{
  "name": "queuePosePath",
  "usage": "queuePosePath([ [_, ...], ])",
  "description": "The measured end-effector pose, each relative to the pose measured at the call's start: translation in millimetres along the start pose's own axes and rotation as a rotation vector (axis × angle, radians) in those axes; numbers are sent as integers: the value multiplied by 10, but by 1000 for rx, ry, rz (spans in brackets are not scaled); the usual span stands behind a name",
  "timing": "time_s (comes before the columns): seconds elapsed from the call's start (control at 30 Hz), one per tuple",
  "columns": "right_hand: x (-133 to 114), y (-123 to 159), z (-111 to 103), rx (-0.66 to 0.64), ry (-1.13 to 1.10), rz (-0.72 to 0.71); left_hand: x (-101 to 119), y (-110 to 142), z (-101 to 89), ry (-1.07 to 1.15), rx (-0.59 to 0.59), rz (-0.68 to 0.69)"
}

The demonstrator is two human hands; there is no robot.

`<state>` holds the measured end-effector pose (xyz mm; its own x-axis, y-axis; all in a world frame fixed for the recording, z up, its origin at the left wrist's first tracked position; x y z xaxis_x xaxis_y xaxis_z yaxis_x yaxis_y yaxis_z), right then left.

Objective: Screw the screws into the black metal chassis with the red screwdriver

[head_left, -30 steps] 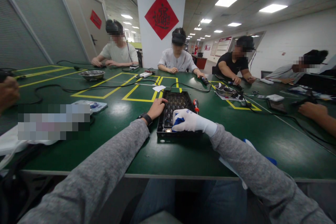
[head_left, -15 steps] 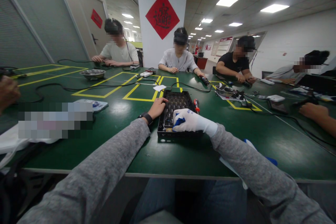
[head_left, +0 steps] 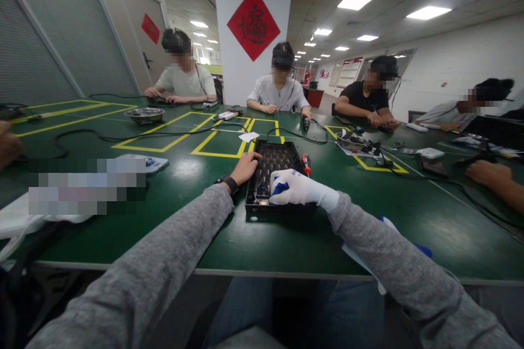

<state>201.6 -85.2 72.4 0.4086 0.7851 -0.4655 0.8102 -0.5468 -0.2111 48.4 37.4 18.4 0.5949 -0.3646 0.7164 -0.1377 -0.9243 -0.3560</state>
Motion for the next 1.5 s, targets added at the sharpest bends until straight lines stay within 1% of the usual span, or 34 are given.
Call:
queuePosePath([
  [0.43,-19,2,-13,23,9,-12,14,8,-8,8,3,0],
  [0.73,-35,3,-17,21,35,-53,-3,-11,6,-8,1,15],
  [1.03,-34,6,-20,8,51,-34,12,1,-4,-16,0,15],
  [1.33,-49,5,-19,23,37,-26,1,-4,2,-20,2,4],
  [1.43,-32,16,-15,12,27,5,-1,-6,2,-14,0,5],
  [1.5,0,22,-29,39,-7,43,-4,-7,2,-13,1,4],
])
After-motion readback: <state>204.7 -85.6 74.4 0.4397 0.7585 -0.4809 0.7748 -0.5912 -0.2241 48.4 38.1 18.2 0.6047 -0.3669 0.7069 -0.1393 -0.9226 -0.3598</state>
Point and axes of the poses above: each hand's wrist, its own y-axis away from the middle knuckle, its own z-axis out of the palm, x = y × z, the point moved 4 cm from there along -y, towards the middle knuckle, and after that the axes turned 5 degrees about -z, right-handed, at the moved point
